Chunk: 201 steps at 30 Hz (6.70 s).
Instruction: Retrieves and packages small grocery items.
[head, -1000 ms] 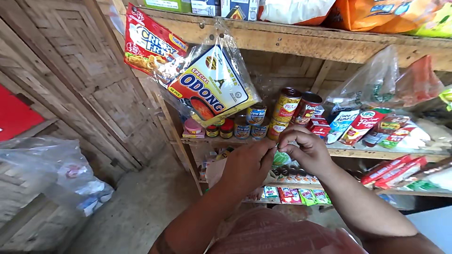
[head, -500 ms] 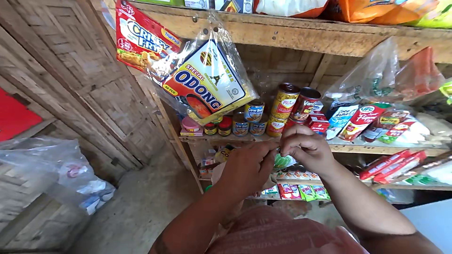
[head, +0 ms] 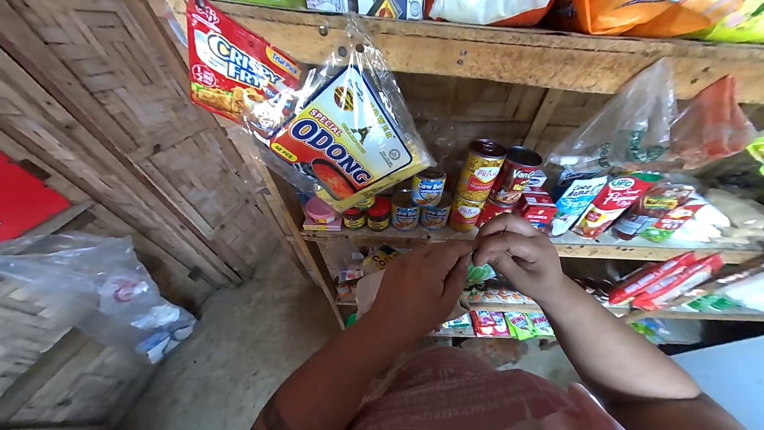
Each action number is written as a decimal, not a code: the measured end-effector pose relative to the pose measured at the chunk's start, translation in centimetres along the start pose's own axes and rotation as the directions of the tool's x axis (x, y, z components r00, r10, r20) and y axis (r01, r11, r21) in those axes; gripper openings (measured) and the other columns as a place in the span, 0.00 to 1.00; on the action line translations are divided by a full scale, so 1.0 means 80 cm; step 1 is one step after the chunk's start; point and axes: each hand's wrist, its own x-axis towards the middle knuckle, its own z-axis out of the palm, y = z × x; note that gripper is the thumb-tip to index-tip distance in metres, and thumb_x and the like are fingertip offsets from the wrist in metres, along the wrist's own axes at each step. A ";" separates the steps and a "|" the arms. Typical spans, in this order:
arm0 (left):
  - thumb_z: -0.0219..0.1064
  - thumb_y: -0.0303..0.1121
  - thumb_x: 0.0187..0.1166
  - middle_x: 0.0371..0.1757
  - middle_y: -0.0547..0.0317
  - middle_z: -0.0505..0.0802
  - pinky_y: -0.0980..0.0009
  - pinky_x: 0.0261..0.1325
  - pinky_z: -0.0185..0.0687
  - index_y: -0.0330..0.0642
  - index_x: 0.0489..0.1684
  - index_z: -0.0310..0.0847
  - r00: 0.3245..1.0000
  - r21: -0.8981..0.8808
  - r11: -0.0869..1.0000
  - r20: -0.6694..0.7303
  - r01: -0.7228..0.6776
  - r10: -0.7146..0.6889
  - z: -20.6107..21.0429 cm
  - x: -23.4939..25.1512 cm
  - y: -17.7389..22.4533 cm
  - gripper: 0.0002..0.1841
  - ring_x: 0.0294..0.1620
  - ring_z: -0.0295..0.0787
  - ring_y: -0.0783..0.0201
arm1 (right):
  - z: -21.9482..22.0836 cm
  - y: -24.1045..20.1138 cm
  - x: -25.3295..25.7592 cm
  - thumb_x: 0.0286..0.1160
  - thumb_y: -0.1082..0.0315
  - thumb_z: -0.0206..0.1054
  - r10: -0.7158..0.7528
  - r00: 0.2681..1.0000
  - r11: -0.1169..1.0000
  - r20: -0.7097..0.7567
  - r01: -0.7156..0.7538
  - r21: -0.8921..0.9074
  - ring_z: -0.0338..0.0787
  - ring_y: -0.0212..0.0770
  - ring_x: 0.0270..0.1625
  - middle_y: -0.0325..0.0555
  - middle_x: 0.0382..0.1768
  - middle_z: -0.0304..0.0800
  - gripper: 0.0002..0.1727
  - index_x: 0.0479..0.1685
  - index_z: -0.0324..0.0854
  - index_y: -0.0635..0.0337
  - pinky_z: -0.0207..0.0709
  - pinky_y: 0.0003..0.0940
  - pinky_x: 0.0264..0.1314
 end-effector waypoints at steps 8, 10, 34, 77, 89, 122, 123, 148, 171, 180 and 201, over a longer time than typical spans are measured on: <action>0.59 0.37 0.87 0.33 0.62 0.92 0.74 0.35 0.84 0.45 0.46 0.89 0.998 0.086 0.995 -0.045 -0.046 0.050 0.005 0.000 -0.001 0.12 0.30 0.87 0.70 | 0.004 -0.001 -0.002 0.84 0.59 0.68 0.081 0.996 0.996 -0.033 -0.080 0.030 0.88 0.23 0.50 0.32 0.45 0.88 0.09 0.38 0.86 0.51 0.86 0.19 0.51; 0.59 0.37 0.87 0.35 0.62 0.93 0.73 0.36 0.85 0.45 0.45 0.89 0.996 0.125 0.990 -0.047 -0.071 0.078 0.006 0.001 -0.001 0.11 0.32 0.88 0.69 | 0.005 -0.001 -0.003 0.83 0.59 0.68 0.090 0.995 0.996 -0.051 -0.089 0.024 0.88 0.23 0.51 0.32 0.44 0.88 0.08 0.38 0.86 0.51 0.85 0.19 0.53; 0.61 0.39 0.87 0.42 0.62 0.95 0.74 0.37 0.87 0.46 0.47 0.90 0.997 0.101 0.994 -0.063 -0.048 0.055 0.016 0.009 -0.009 0.12 0.36 0.90 0.71 | -0.001 0.002 -0.010 0.81 0.60 0.70 0.113 0.990 0.990 -0.089 -0.120 -0.075 0.87 0.25 0.51 0.36 0.43 0.88 0.09 0.41 0.90 0.55 0.85 0.20 0.56; 0.62 0.36 0.85 0.36 0.64 0.93 0.78 0.34 0.83 0.45 0.44 0.89 0.995 0.032 0.998 -0.075 -0.058 0.061 0.018 0.006 -0.005 0.10 0.30 0.86 0.74 | -0.009 -0.005 -0.012 0.85 0.61 0.66 0.076 0.997 0.992 -0.005 -0.077 -0.096 0.80 0.23 0.53 0.34 0.46 0.80 0.08 0.37 0.86 0.50 0.76 0.17 0.56; 0.62 0.35 0.85 0.39 0.62 0.95 0.77 0.38 0.84 0.44 0.45 0.90 0.981 0.094 0.981 -0.072 -0.172 0.179 0.017 0.008 -0.009 0.10 0.35 0.89 0.71 | -0.005 0.002 -0.017 0.83 0.64 0.68 0.054 0.997 0.998 -0.050 -0.056 -0.035 0.87 0.25 0.50 0.34 0.42 0.87 0.06 0.38 0.87 0.52 0.84 0.19 0.54; 0.60 0.32 0.85 0.45 0.56 0.95 0.70 0.40 0.88 0.43 0.47 0.90 0.967 0.106 0.961 0.027 -0.255 0.253 0.019 0.013 -0.034 0.10 0.40 0.93 0.64 | 0.011 0.014 -0.024 0.88 0.58 0.62 0.170 0.985 0.985 -0.026 -0.170 -0.031 0.82 0.23 0.46 0.36 0.39 0.81 0.14 0.36 0.83 0.56 0.79 0.17 0.52; 0.60 0.33 0.86 0.44 0.57 0.95 0.72 0.42 0.88 0.43 0.46 0.90 0.974 0.053 0.973 0.030 -0.224 0.223 0.019 0.013 -0.037 0.10 0.41 0.92 0.67 | 0.011 0.016 -0.025 0.87 0.57 0.63 0.201 0.979 0.980 -0.030 -0.200 0.017 0.83 0.22 0.45 0.34 0.39 0.82 0.13 0.37 0.84 0.55 0.81 0.17 0.50; 0.65 0.26 0.83 0.35 0.66 0.89 0.79 0.39 0.83 0.38 0.45 0.83 0.956 -0.649 0.760 -0.240 -0.027 -0.171 -0.001 0.096 -0.054 0.03 0.33 0.84 0.77 | 0.034 0.044 -0.049 0.73 0.20 0.48 0.504 0.832 0.798 -0.231 -0.346 0.494 0.84 0.35 0.69 0.26 0.71 0.82 0.41 0.84 0.63 0.27 0.79 0.42 0.71; 0.66 0.31 0.85 0.42 0.69 0.90 0.74 0.46 0.87 0.47 0.47 0.85 0.933 -0.716 0.698 -0.246 0.007 -0.262 0.050 0.085 -0.054 0.03 0.40 0.87 0.76 | -0.021 -0.006 -0.034 0.73 0.60 0.74 0.092 0.785 0.957 -0.613 -0.241 -0.165 0.76 0.27 0.72 0.28 0.67 0.79 0.22 0.67 0.81 0.42 0.71 0.31 0.77; 0.50 0.22 0.83 0.49 0.66 0.90 0.78 0.61 0.85 0.28 0.67 0.69 0.931 -0.869 0.467 -0.020 0.165 -0.365 0.058 0.046 -0.003 0.17 0.51 0.88 0.81 | 0.044 0.009 0.003 0.80 0.37 0.64 0.198 0.913 0.938 -0.356 -0.282 -0.202 0.79 0.41 0.78 0.61 0.79 0.72 0.40 0.80 0.70 0.59 0.76 0.44 0.79; 0.58 0.33 0.88 0.42 0.72 0.91 0.72 0.54 0.88 0.48 0.48 0.76 0.899 -0.878 0.478 -0.206 0.004 -0.386 0.046 0.030 -0.025 0.03 0.45 0.89 0.76 | 0.016 -0.026 -0.032 0.70 0.39 0.75 0.214 0.888 0.961 -0.407 -0.267 -0.076 0.78 0.23 0.76 0.37 0.81 0.73 0.51 0.90 0.55 0.53 0.74 0.28 0.81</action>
